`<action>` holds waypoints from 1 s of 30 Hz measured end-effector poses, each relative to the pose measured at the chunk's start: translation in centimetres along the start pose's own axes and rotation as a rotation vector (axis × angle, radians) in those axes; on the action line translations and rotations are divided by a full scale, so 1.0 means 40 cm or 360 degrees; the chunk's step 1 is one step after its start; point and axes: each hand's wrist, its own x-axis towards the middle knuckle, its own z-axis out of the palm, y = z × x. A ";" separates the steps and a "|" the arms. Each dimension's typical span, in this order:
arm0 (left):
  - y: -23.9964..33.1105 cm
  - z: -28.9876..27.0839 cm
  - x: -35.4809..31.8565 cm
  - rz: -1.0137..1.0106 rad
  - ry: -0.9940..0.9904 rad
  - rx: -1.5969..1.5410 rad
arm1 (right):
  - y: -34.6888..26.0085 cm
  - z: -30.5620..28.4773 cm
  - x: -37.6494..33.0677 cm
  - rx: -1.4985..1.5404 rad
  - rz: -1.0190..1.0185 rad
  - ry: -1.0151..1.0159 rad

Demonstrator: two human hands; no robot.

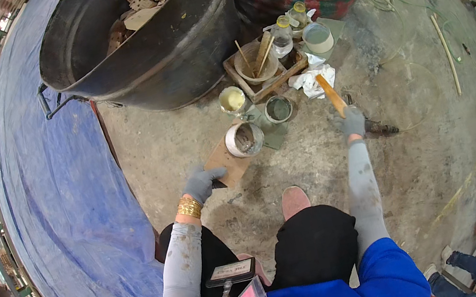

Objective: The person sits on the floor to prepare materials, mixing a substance in a container and pouring it into a larger bucket. They then stand and apply glue to the holes of wooden blocks using a brush, working alongside other workers in a factory setting.

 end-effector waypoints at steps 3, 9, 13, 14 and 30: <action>-0.005 0.051 -0.007 -0.0009 -0.0022 -0.0006 | 0.095 0.069 0.037 -0.0337 0.0050 0.0079; -0.023 0.089 0.022 0.0004 -0.0075 0.0172 | 0.173 0.094 0.051 -0.0311 0.0353 -0.0038; -0.008 0.174 0.073 -0.0059 -0.0148 0.0024 | 0.176 0.054 0.015 -0.0150 0.0495 -0.0151; 0.002 0.211 0.098 -0.0048 -0.0167 0.0016 | 0.168 0.053 0.008 -0.0135 0.0505 -0.0105; 0.120 0.595 0.433 0.0879 0.0783 0.1242 | 0.119 0.006 -0.086 -0.0418 0.0074 -0.0034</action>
